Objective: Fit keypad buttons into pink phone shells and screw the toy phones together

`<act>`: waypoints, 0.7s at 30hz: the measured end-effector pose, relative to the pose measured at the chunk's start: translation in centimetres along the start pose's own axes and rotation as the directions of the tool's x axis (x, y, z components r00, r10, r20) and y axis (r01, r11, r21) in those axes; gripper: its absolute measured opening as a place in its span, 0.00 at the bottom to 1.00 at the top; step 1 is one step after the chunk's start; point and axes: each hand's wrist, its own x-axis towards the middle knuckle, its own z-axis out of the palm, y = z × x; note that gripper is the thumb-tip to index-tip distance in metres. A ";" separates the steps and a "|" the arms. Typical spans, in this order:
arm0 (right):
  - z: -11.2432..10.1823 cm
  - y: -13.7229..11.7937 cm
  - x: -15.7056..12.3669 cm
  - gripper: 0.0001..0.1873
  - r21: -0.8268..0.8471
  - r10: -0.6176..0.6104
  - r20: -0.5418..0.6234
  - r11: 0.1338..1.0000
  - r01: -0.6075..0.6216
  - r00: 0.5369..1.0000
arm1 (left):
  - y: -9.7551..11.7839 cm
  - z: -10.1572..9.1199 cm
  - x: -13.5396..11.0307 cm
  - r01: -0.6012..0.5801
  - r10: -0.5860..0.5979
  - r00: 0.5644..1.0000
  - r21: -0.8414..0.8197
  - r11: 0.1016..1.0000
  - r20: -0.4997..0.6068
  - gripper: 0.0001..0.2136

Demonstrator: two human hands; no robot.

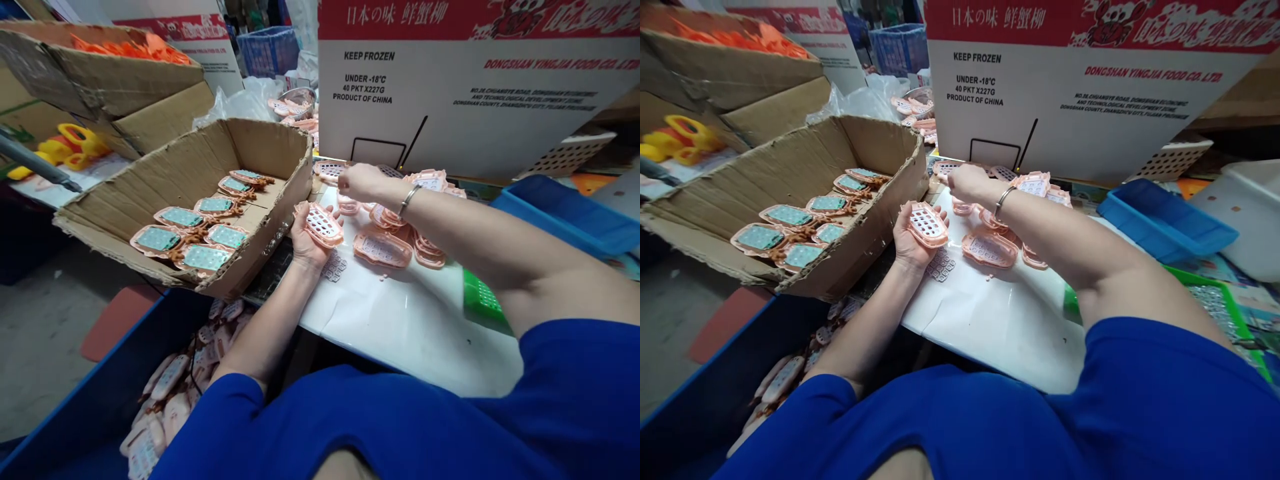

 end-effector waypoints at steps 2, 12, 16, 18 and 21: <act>1.3 0.5 1.2 0.10 -0.067 0.010 0.081 0.998 -0.004 0.997 | 0.1 0.0 0.1 0.009 -0.009 1.000 0.012 1.000 -0.007 0.13; 2.3 0.7 1.8 0.14 -0.154 -0.117 -0.077 0.983 0.104 0.990 | 0.2 0.1 0.1 0.017 -0.017 1.000 0.006 1.000 -0.005 0.13; -1.0 0.9 -0.8 0.20 -0.162 -0.087 -0.204 0.985 0.054 0.975 | 0.2 0.0 0.2 0.010 -0.010 1.000 -0.009 1.000 0.016 0.14; -2.7 0.7 -3.0 0.22 -0.142 -0.076 -0.227 0.989 0.044 0.971 | 0.1 -0.1 0.2 0.040 -0.040 0.998 0.002 0.999 0.052 0.16; -4.1 0.1 -6.4 0.22 -0.014 -0.148 -0.292 0.988 0.151 0.945 | -0.1 0.1 -0.3 0.100 -0.105 0.990 0.060 0.993 0.095 0.18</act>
